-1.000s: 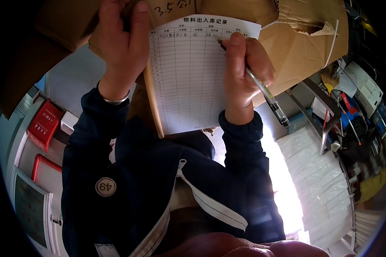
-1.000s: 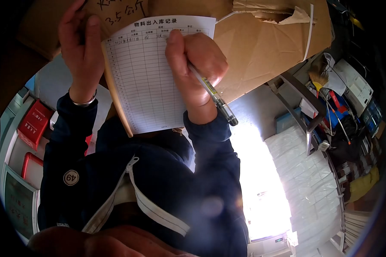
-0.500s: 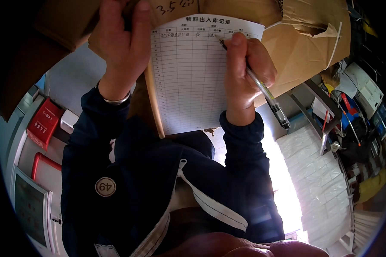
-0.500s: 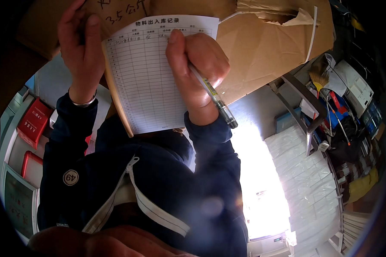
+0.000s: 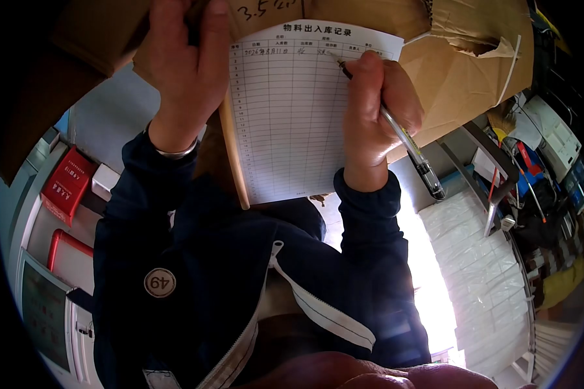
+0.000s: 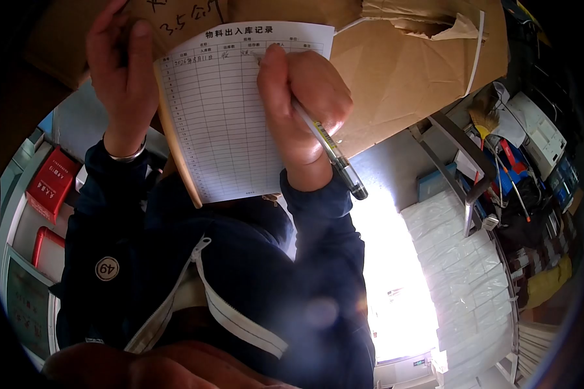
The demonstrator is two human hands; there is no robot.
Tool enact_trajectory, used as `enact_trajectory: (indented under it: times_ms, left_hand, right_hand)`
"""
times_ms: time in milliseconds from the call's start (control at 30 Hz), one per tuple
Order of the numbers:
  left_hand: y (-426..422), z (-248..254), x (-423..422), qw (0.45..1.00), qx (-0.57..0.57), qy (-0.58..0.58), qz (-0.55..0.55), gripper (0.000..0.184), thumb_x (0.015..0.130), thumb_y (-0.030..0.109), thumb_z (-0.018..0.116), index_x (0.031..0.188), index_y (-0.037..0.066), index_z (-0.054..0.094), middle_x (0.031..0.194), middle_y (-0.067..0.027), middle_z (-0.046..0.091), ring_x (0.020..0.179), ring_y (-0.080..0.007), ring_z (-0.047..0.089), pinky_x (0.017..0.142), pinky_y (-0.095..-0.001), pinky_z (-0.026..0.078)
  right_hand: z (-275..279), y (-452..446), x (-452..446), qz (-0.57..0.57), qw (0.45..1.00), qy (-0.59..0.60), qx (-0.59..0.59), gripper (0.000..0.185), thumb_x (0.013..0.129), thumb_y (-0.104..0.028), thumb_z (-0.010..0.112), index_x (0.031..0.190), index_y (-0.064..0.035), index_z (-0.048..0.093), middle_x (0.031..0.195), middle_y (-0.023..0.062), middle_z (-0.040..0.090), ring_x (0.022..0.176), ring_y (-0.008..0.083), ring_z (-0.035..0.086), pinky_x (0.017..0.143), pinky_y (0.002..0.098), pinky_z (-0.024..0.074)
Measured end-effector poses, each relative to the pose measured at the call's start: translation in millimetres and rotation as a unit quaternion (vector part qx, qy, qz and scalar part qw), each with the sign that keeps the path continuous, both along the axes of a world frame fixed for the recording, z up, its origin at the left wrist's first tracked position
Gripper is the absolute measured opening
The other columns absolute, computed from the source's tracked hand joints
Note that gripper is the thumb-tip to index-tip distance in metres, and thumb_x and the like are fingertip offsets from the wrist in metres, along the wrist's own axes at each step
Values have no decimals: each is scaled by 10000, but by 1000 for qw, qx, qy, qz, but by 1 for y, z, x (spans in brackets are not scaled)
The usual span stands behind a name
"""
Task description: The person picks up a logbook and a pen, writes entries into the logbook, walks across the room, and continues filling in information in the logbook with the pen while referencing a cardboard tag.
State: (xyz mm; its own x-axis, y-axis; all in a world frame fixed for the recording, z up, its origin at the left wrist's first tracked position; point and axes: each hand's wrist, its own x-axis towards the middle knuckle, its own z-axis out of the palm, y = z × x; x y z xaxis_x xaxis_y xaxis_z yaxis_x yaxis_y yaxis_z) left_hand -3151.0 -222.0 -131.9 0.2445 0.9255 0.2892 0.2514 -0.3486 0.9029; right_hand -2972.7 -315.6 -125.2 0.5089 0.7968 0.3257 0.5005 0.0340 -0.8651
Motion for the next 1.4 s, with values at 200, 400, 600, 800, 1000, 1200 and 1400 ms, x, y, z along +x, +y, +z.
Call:
enact_trajectory:
  times_ms: [200,400,600,800,1000,1200,1400]
  left_hand:
    - [4,-11,-4,999,17,-34,-17,398,1022,-27,450,1419,-27,434,1297,-155,602,1115,-163,599,959,-259,450]
    - [6,2,1,1000,21,14,-10,400,1021,-30,448,1420,-27,428,1280,-150,608,1120,-172,601,972,-271,451]
    - [2,-7,-12,997,17,68,28,395,1028,86,576,1418,49,518,1117,-59,619,978,-88,577,856,-240,469]
    - [5,-12,-11,998,27,50,9,387,1034,116,576,1408,29,517,1254,-115,622,1090,-134,608,931,-268,480]
    - [4,-11,-10,999,26,37,-3,389,1032,81,544,1409,3,488,1275,-137,619,1130,-164,608,957,-285,475]
    - [4,-10,5,998,25,-39,-30,383,1037,-2,455,1417,-41,427,1260,-143,616,1114,-169,607,975,-286,461]
    - [4,-3,0,999,7,-8,-35,383,1031,-8,458,1412,-45,433,1246,-142,617,1096,-168,608,960,-277,461]
  right_hand:
    - [7,-3,2,14,998,-28,-46,290,955,-89,692,695,41,678,629,74,657,529,119,561,506,266,418]
    - [7,-11,1,-24,996,81,-3,269,1008,-166,631,848,44,685,741,99,680,578,132,589,536,268,453]
    - [12,-7,8,53,998,31,2,201,1000,-121,595,917,43,676,828,128,698,654,165,633,592,271,490]
    - [18,-3,10,7,986,152,-62,178,967,-103,644,862,39,670,737,123,688,614,158,630,582,267,494]
    - [7,-10,9,-1,999,35,-25,316,999,-153,664,742,30,646,720,97,695,530,113,568,499,251,439]
    - [2,-1,8,-17,1000,22,-6,308,821,38,768,600,-18,561,574,72,575,469,189,527,460,310,400]
    - [4,-3,7,-11,999,17,-26,332,813,44,766,587,-29,535,549,76,532,452,209,493,448,336,369]
